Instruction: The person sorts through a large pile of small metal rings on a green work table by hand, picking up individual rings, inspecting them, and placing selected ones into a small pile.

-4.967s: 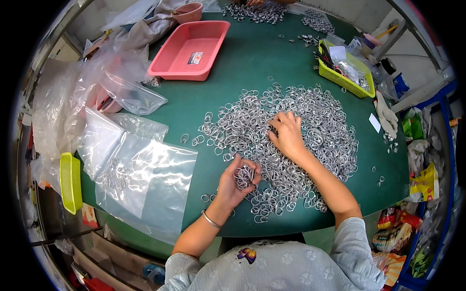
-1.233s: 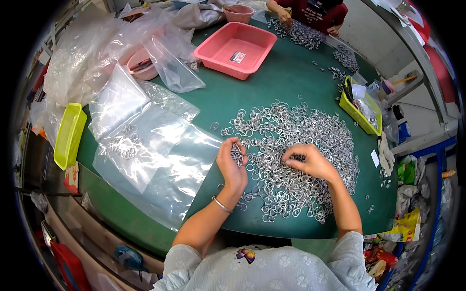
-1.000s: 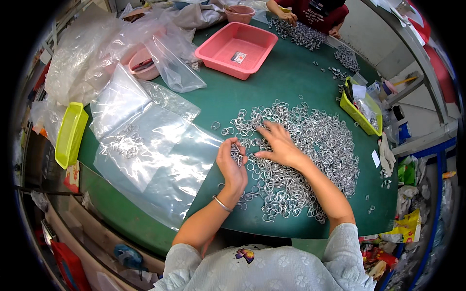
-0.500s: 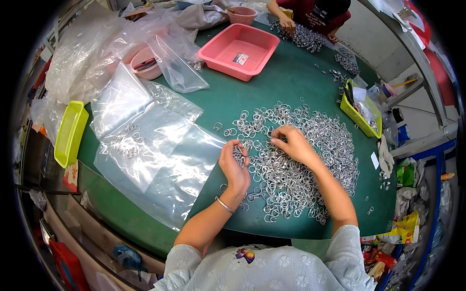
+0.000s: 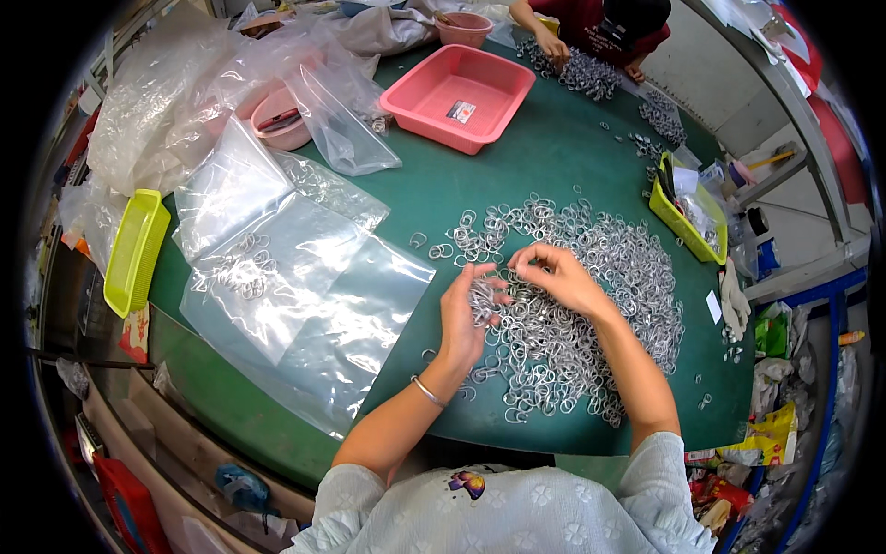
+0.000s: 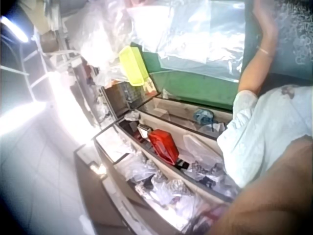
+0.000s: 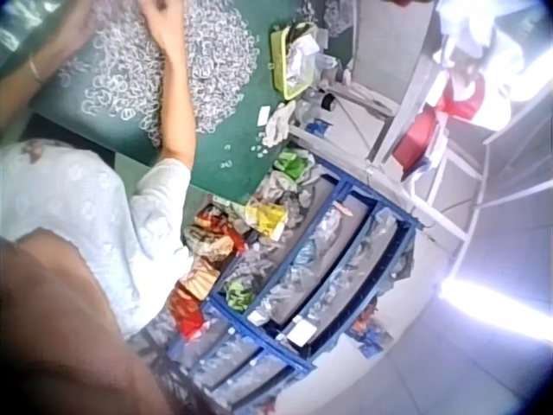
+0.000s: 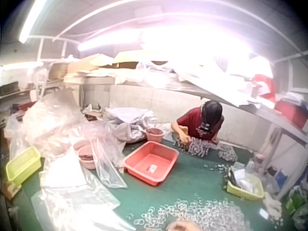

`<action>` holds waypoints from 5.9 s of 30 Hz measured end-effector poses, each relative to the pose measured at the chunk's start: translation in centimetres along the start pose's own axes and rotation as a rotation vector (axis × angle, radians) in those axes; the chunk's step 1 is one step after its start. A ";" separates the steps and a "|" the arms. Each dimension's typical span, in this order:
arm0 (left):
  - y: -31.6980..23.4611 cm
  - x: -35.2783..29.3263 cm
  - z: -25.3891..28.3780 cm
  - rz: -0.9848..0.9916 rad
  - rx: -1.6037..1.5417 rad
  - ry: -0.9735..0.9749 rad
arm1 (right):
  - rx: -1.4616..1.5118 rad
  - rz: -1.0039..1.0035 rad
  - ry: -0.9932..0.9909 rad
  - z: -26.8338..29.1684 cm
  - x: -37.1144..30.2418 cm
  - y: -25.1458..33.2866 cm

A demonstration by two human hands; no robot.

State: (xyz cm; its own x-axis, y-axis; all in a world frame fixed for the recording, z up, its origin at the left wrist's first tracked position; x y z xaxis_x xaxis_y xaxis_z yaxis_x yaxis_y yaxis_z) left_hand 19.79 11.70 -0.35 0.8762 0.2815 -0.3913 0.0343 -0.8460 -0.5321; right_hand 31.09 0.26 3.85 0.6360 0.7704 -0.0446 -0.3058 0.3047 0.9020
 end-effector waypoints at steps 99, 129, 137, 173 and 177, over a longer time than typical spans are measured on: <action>3.3 -1.4 -1.2 0.568 0.381 0.530 | -0.129 -0.043 -0.435 2.3 -10.1 -0.4; 3.8 -2.3 -2.1 0.627 0.363 0.643 | 0.531 -0.224 -0.248 1.0 -11.4 0.3; 3.3 -1.8 -1.7 0.541 0.308 0.615 | -0.028 0.147 -0.303 0.1 -11.0 3.4; 0.7 -19.7 9.4 0.257 0.072 0.116 | -0.531 0.437 -0.304 -9.0 -10.9 5.7; 1.4 -21.4 11.5 0.222 0.043 0.022 | -0.785 0.808 0.148 -18.2 -6.0 7.4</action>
State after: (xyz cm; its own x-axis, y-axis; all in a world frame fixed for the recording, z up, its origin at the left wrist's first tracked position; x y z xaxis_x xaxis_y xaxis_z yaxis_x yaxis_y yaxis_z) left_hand -4.41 9.70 -1.35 0.8701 0.0808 -0.4863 -0.1805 -0.8658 -0.4668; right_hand 12.12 8.07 2.94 -0.0235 0.9434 0.3308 -0.9811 -0.0853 0.1736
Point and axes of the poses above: each hand's wrist, its own x-axis towards the middle knuckle, its own z-axis out of the back of the hand, y = z × x, the point moved 3 cm from there along x, towards the middle knuckle, and after that the axes turned 2 degrees about z, right-handed, at the moved point
